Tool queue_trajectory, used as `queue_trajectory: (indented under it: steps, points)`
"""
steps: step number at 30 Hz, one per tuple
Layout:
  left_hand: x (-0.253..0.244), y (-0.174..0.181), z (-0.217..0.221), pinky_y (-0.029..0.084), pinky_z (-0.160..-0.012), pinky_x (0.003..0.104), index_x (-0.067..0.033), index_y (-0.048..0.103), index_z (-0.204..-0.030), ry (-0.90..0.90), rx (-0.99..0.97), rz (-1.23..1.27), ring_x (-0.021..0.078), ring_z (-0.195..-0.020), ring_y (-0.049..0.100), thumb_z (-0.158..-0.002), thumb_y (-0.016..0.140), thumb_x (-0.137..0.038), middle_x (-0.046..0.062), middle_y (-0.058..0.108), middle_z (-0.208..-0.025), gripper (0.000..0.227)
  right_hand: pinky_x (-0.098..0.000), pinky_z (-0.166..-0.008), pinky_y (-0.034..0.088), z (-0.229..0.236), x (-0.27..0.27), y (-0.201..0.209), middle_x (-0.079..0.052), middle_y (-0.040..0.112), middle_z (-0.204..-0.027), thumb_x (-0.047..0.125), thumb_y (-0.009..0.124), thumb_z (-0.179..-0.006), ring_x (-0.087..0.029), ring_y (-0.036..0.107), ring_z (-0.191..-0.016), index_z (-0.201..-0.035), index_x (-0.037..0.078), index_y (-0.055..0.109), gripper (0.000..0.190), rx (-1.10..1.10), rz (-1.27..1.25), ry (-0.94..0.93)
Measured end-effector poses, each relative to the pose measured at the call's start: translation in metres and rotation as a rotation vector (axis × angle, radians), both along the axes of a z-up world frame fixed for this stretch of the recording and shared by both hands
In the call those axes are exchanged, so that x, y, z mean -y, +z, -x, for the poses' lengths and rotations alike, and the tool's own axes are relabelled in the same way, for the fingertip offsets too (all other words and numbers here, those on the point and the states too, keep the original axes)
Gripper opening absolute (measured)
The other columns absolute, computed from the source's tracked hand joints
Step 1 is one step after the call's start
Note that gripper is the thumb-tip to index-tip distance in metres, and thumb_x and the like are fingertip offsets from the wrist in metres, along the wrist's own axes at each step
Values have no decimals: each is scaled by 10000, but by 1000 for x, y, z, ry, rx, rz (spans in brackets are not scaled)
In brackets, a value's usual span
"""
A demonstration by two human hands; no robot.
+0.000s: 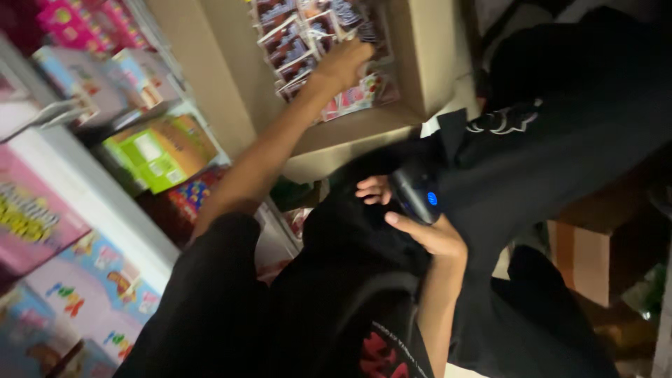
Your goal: The person sits on a small stool in a store aisle and uses a handheld barcode scanner to scan small packets of food items. They repeatedly pick up packets from a cardboard box on the floor, scan them, and place them onto the shelves.
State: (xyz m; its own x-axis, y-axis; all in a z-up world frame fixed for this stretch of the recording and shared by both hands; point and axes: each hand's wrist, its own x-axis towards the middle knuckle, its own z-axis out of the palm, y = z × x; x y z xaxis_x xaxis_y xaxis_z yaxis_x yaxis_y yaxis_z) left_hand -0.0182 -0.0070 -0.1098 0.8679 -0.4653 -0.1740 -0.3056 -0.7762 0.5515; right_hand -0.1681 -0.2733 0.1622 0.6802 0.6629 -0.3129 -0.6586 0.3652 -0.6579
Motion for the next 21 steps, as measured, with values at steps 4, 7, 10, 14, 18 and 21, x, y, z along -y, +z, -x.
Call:
queue_trajectory:
  steps: [4,7,10,14,18,21]
  points:
    - [-7,43,6,554,-777,424,-139,623,-1314,33,-325,134,357,-943,686,-653,699,159,184,681,-1007,728,-504,-1158,447,0,4,3,-244,589,-1403,165,731,-940,-369,590,-1320,-1083,46,543,264,34,-16,34]
    - [-2,79,18,570,-781,404,-190,547,-1389,90,-562,68,306,-958,709,-674,621,184,116,705,-1063,810,-504,-1158,451,4,8,4,-245,589,-1396,165,728,-941,-368,593,-1314,-1083,46,545,261,69,-31,69]
    - [2,79,32,572,-767,431,-220,547,-1416,101,-514,-18,322,-971,711,-730,575,191,112,684,-1127,800,-512,-1150,463,11,13,3,-248,586,-1390,170,732,-949,-368,592,-1308,-1088,45,547,263,87,-71,48]
    - [6,71,36,536,-800,469,-183,657,-1333,-54,-58,-107,413,-964,673,-815,703,67,176,701,-1097,576,-503,-1098,478,29,16,-2,-241,572,-1382,197,725,-937,-361,585,-1285,-1167,29,575,322,52,-109,-57]
    - [12,108,25,528,-815,449,-119,699,-1098,-148,-38,81,355,-904,697,-641,946,-142,148,721,-995,520,-479,-1081,494,58,20,6,-229,594,-1365,213,729,-966,-358,610,-1258,-1162,37,560,313,93,-150,-271]
    - [21,177,22,557,-724,345,-107,665,-1217,13,-159,285,198,-872,677,-802,723,96,84,662,-993,466,-501,-1076,534,86,31,18,-236,635,-1288,197,746,-1021,-367,646,-1212,-1090,48,546,259,185,-104,-486]
